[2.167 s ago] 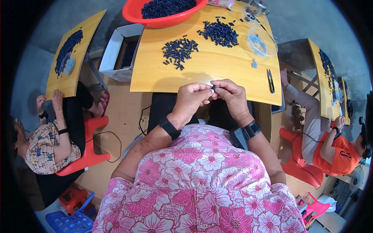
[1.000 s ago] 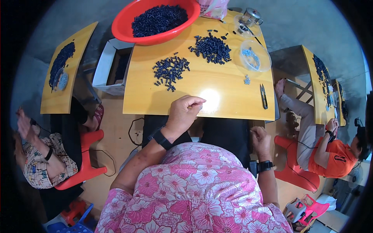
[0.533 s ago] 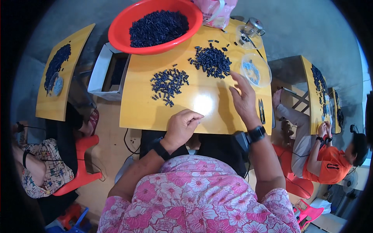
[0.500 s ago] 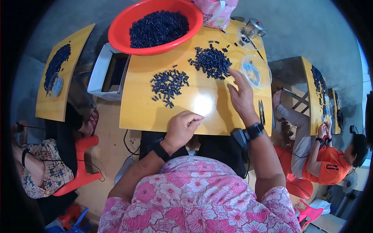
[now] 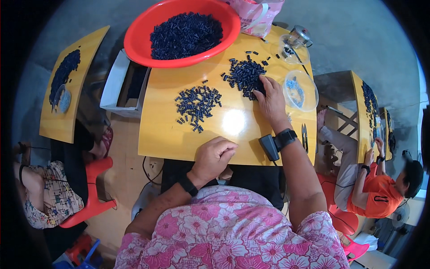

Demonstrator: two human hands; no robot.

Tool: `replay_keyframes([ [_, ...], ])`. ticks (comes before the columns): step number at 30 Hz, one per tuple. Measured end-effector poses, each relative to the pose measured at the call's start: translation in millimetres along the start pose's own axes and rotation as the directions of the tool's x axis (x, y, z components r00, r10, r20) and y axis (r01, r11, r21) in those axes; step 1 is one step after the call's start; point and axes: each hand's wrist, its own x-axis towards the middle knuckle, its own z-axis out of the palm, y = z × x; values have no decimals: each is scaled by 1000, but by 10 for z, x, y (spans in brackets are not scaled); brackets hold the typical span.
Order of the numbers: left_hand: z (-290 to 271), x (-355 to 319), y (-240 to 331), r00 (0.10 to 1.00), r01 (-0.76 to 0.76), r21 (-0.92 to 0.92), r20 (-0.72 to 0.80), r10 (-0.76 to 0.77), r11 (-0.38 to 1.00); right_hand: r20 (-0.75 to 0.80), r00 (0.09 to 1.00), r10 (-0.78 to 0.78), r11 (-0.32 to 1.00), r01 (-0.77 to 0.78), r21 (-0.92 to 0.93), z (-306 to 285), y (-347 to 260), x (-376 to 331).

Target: Sorting and inspecting small black plastic components at a workstation.

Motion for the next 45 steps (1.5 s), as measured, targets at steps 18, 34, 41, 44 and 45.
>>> replay_keyframes([
  [18,48,-8,-81,1000,9,25,7,-9,1000,-96,993,72,934,-34,355,52,-558,-725],
  [34,71,-10,-95,998,61,16,-25,-60,998,-101,952,289,812,-188,553,-214,-227,-1158],
  [41,93,6,-80,995,77,-17,-65,-78,997,-155,980,121,952,-71,297,-203,-343,-969],
  [44,80,0,-83,994,80,-12,-70,-81,997,-106,989,102,965,-73,250,-233,-432,-880],
  [45,79,2,-79,995,77,-6,-69,-77,997,-89,991,102,969,-79,233,-245,-451,-862],
])
